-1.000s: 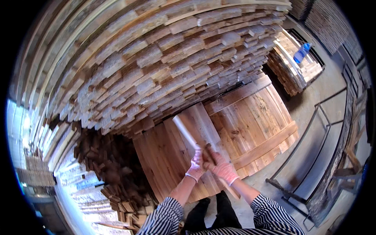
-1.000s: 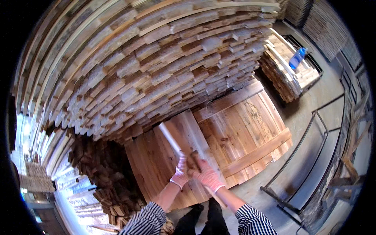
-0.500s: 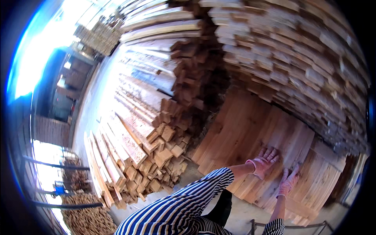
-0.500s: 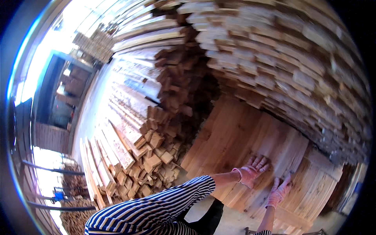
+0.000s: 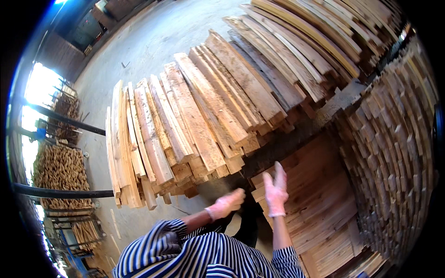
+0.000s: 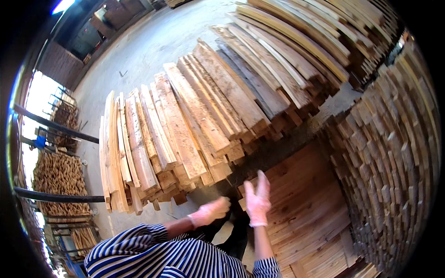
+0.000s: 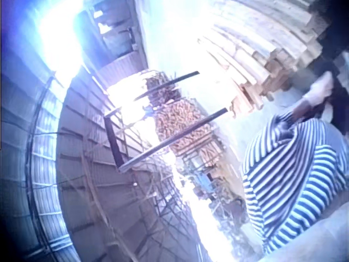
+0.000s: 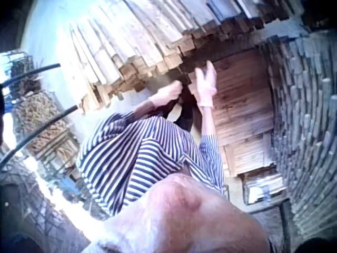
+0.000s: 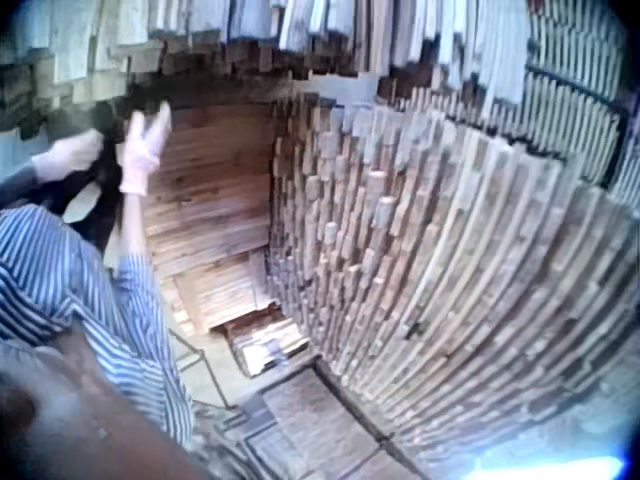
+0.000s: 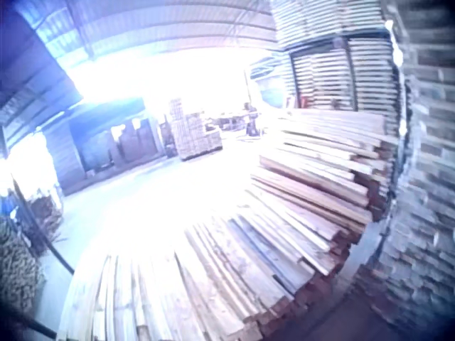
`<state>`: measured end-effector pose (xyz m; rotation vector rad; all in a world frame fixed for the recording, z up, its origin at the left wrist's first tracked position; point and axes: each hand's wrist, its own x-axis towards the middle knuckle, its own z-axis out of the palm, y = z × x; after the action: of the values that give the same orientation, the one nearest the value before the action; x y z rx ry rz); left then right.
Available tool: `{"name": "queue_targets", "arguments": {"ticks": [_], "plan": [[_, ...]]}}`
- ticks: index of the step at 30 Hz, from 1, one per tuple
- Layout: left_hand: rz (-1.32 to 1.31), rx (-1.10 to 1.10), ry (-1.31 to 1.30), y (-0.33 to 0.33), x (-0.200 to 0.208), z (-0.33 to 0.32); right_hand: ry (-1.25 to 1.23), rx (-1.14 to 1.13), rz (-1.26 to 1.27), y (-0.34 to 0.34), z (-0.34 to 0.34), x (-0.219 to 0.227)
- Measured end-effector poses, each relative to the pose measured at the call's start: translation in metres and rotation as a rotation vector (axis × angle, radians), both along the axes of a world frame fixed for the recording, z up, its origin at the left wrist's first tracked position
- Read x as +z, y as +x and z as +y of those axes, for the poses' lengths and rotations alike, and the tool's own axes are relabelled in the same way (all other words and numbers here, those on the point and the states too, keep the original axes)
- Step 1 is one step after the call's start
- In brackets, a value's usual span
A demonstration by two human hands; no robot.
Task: The person repeatedly picks up wooden planks from a large vertical rack and places them onto a growing horizontal stack on the floor. The worker wears pink gloves and handles the planks one by one or in small groups, moving between the rack and the stack throughout the clip.
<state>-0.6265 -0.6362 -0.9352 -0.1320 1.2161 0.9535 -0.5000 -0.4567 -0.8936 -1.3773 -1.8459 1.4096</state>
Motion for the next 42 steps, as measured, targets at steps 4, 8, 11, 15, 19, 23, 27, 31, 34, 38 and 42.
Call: {"name": "queue_targets", "arguments": {"ticks": [4, 8, 11, 15, 19, 23, 27, 31, 34, 38, 42], "plan": [[0.047, 0.447, 0.168, -0.059, 0.046, 0.002, 0.137, 0.103, 0.084, -0.121, 0.016, 0.019], [-1.439, 1.249, 0.229, -0.065, -0.041, 0.005, 0.114, 0.167, -0.172, -0.186, -0.002, 0.047], [-0.032, 0.687, 0.614, -0.067, 0.033, 0.05, 0.117, 0.144, -0.232, -0.176, 0.016, 0.031], [-0.348, 0.774, 0.698, -0.076, 0.039, 0.059, 0.099, 0.16, -0.234, -0.183, 0.016, 0.042], [-0.265, 0.703, 0.701, -0.08, 0.064, 0.076, 0.123, 0.26, -0.251, -0.179, 0.037, 0.062], [-0.174, 0.604, 0.752, -0.121, 0.163, 0.061, -0.33, 0.62, 0.089, -0.199, 0.101, 0.159], [-0.226, 0.567, 0.868, -0.132, 0.181, 0.099, -0.975, 0.507, 0.244, -0.244, 0.159, 0.141], [-0.197, 0.6, 0.679, -0.134, 0.17, 0.091, -1.15, 0.521, 0.273, -0.26, 0.131, 0.13], [-0.158, 0.528, 0.553, -0.11, 0.133, 0.062, -1.108, 0.55, 0.157, -0.224, 0.116, 0.115], [-0.008, 0.482, 0.556, -0.099, 0.145, 0.022, -1.09, 0.757, 0.355, -0.157, 0.07, 0.138], [-0.243, 0.718, 0.543, -0.133, 0.115, 0.061, -0.314, 0.838, -0.272, -0.087, 0.047, 0.145]]}}
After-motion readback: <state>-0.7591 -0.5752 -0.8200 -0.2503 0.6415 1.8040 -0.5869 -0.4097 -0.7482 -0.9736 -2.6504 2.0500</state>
